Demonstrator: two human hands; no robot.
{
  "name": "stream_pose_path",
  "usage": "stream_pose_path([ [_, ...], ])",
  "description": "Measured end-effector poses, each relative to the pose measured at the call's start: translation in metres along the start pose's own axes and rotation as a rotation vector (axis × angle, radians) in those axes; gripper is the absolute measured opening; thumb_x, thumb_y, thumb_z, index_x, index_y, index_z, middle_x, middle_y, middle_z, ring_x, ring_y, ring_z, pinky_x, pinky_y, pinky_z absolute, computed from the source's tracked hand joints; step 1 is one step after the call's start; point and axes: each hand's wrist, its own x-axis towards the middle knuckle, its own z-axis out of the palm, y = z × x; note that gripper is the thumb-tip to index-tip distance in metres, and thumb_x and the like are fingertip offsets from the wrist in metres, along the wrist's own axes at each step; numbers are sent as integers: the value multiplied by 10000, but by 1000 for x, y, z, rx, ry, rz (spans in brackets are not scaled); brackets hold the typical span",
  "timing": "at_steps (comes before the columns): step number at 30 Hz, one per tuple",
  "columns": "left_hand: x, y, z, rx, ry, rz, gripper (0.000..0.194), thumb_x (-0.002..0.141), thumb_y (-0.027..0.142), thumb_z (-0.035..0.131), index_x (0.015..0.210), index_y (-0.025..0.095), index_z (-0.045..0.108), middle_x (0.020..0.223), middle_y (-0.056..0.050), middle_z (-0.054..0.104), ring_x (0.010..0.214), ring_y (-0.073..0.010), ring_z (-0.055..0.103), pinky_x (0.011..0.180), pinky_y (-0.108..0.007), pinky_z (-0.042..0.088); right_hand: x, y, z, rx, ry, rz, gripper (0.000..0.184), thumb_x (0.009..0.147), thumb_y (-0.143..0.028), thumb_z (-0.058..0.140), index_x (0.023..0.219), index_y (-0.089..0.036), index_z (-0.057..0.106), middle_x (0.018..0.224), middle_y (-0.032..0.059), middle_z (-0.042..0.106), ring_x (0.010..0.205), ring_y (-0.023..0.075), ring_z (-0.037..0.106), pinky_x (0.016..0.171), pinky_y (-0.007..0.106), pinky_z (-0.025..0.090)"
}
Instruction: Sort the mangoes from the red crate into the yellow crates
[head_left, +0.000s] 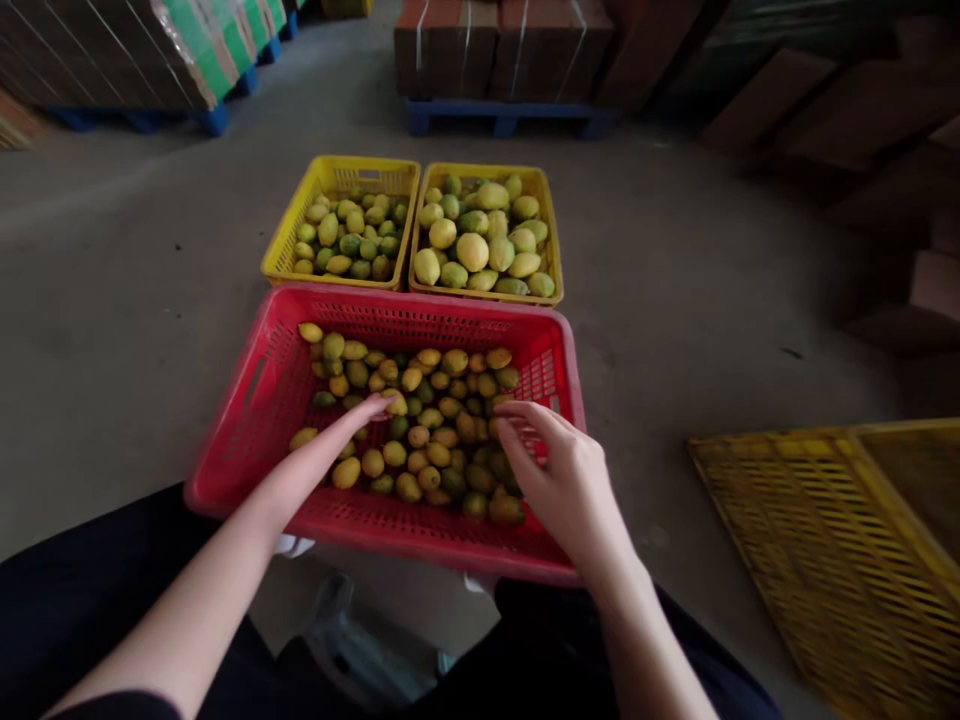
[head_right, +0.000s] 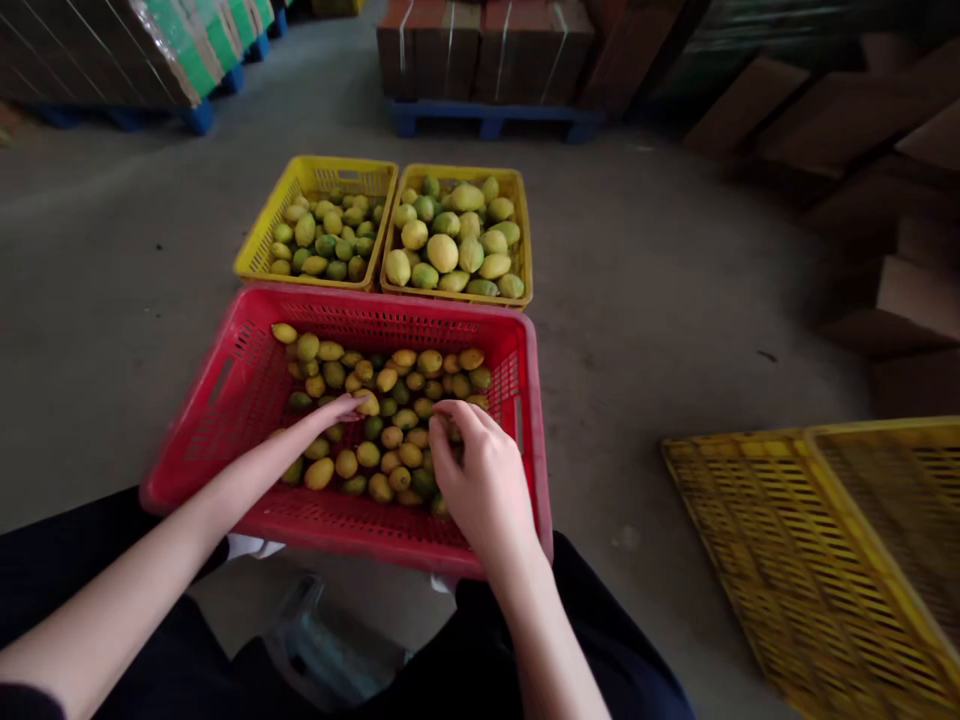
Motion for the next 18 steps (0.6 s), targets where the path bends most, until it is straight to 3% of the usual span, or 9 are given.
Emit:
stream_pose_path([
  [2, -18, 17, -8, -59, -48, 45, 536, 989, 371, 266, 1318, -22, 424, 1240, -216, 599, 1045, -222, 619, 885, -315, 480, 5, 8, 17, 111, 40, 71, 210, 805, -395, 569, 898, -233, 664, 962, 85, 692, 915, 251, 638, 850, 408, 483],
  [4, -42, 42, -17, -97, -103, 116, 529, 965, 403, 361, 1328, 28, 445, 1244, -186, 612, 1053, -223, 625, 908, -319, 473, 11, 12, 34, 320, 74, 228, 295, 762, -461, 602, 949, -238, 649, 1047, 86, 673, 969, 257, 622, 833, 403, 503],
  [6, -68, 66, -29, -116, -122, 238, 588, 926, 469, 444, 1382, 99, 415, 1329, -155, 564, 1159, -238, 574, 983, -340, 433, 15, 10, 46, 645, -12, 453, 376, 753, -516, 582, 1021, -256, 624, 1049, 66, 674, 921, 248, 640, 727, 382, 541],
  [9, -93, 81, -46, -91, 27, 455, 676, 910, 536, 427, 1456, 153, 317, 1454, -122, 443, 1311, -251, 437, 1082, -360, 331, 14, 3, 48, 1089, -169, 759, 341, 761, -488, 568, 965, -221, 631, 848, 53, 695, 691, 205, 653, 515, 302, 530],
  [11, -93, 69, -54, 22, 165, 462, 588, 947, 485, 336, 1427, 146, 365, 1430, -109, 473, 1289, -228, 460, 1075, -334, 335, 11, 2, 42, 1225, -152, 888, 249, 745, -410, 600, 852, -188, 633, 717, 50, 676, 552, 160, 600, 413, 245, 475],
  [14, -75, 24, -56, 380, 226, 248, 452, 966, 376, 278, 1262, 162, 544, 1267, -84, 615, 1165, -204, 556, 1001, -308, 401, 7, 9, 32, 1276, -65, 943, 168, 743, -348, 619, 798, -189, 616, 682, 44, 667, 525, 141, 577, 390, 221, 463],
  [16, -63, -12, -54, 506, 193, 145, 345, 909, 374, 435, 1068, 158, 652, 1071, -97, 699, 1052, -255, 610, 927, -353, 445, 7, 16, 26, 1281, -18, 928, 167, 750, -353, 624, 810, -198, 613, 711, 47, 675, 570, 154, 603, 426, 234, 497],
  [18, -58, -45, -54, 555, 171, 128, 273, 814, 374, 594, 903, 132, 684, 873, -105, 719, 934, -293, 638, 854, -386, 466, 8, 21, 22, 1295, 28, 905, 170, 754, -355, 624, 825, -201, 614, 742, 48, 682, 597, 159, 615, 461, 247, 524],
])
